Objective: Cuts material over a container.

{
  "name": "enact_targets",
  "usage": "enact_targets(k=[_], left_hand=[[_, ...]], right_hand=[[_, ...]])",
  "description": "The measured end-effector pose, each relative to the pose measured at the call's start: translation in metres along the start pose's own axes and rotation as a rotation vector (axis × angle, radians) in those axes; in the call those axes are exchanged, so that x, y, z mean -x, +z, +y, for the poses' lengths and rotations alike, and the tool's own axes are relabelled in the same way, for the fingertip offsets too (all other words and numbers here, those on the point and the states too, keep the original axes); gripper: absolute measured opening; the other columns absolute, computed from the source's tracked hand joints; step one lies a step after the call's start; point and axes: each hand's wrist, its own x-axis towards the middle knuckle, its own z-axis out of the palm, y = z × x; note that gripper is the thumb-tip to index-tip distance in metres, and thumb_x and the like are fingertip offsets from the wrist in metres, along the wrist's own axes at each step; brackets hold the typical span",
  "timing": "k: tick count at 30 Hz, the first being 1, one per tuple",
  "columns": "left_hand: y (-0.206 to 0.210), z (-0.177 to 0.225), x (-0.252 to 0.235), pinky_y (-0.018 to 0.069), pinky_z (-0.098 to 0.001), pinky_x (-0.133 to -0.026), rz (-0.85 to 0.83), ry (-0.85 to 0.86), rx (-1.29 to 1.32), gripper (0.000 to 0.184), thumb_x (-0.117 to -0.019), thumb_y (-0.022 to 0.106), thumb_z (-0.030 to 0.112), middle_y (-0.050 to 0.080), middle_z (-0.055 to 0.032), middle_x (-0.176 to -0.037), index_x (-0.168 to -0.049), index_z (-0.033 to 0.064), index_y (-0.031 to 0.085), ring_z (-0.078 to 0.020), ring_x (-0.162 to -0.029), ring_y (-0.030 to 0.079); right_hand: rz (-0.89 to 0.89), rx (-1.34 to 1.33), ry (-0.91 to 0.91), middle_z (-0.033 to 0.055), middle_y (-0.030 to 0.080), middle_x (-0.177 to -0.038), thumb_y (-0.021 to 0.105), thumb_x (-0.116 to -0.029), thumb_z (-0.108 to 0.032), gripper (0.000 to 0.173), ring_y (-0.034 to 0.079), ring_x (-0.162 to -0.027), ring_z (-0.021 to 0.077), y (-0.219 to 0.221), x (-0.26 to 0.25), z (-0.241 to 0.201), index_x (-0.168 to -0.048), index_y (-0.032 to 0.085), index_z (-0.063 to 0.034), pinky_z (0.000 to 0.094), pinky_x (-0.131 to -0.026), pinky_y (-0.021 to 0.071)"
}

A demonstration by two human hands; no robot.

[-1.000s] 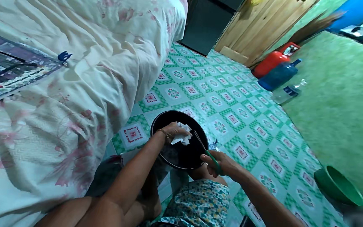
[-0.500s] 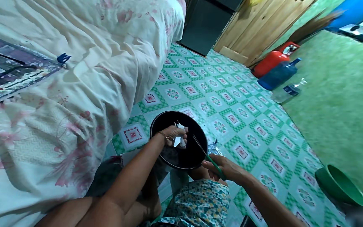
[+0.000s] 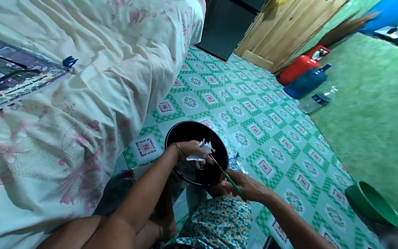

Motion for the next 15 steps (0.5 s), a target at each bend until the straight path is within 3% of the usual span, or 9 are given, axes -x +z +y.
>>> enact_targets(k=[7, 11, 15], left_hand=[[0.0095, 0.0052, -0.0027, 0.0521, -0.0196, -0.056, -0.084, -0.108, -0.069, 0.021, -0.1045, 0.038, -0.001, 0.072, -0.003, -0.085, -0.1, 0.0038, 0.059, -0.006, -0.061, 0.063], [0.006, -0.0023, -0.0072, 0.0537, -0.0202, -0.06, -0.138, -0.071, -0.076, 0.026, -0.1035, 0.036, 0.001, 0.073, -0.0004, -0.085, -0.095, 0.0068, 0.06, -0.0052, -0.065, 0.065], [0.0081, -0.0003, -0.0002, 0.0561, -0.0222, -0.064, -0.07, -0.041, -0.077, 0.017, -0.1034, 0.041, 0.0, 0.071, -0.0037, -0.089, -0.112, 0.0029, 0.055, -0.0077, -0.069, 0.067]], right_hand=[[0.019, 0.086, -0.014, 0.0144, 0.064, -0.098, 0.06, -0.0976, -0.05, 0.061, 0.062, -0.082, 0.0222, 0.0036, -0.0055, 0.0023, -0.129, 0.055, 0.0019, 0.0434, -0.078, 0.0514], [0.069, 0.073, -0.031, 0.0084, 0.063, -0.086, 0.062, -0.097, -0.048, 0.054, 0.061, -0.071, 0.0161, 0.0053, -0.0071, 0.0059, -0.119, 0.06, 0.0015, 0.0375, -0.071, 0.0518], [0.108, -0.017, -0.032, 0.0033, 0.06, -0.078, 0.062, -0.0982, -0.041, 0.045, 0.057, -0.064, 0.0099, 0.0045, -0.006, 0.0084, -0.112, 0.062, 0.0021, 0.0297, -0.064, 0.0505]])
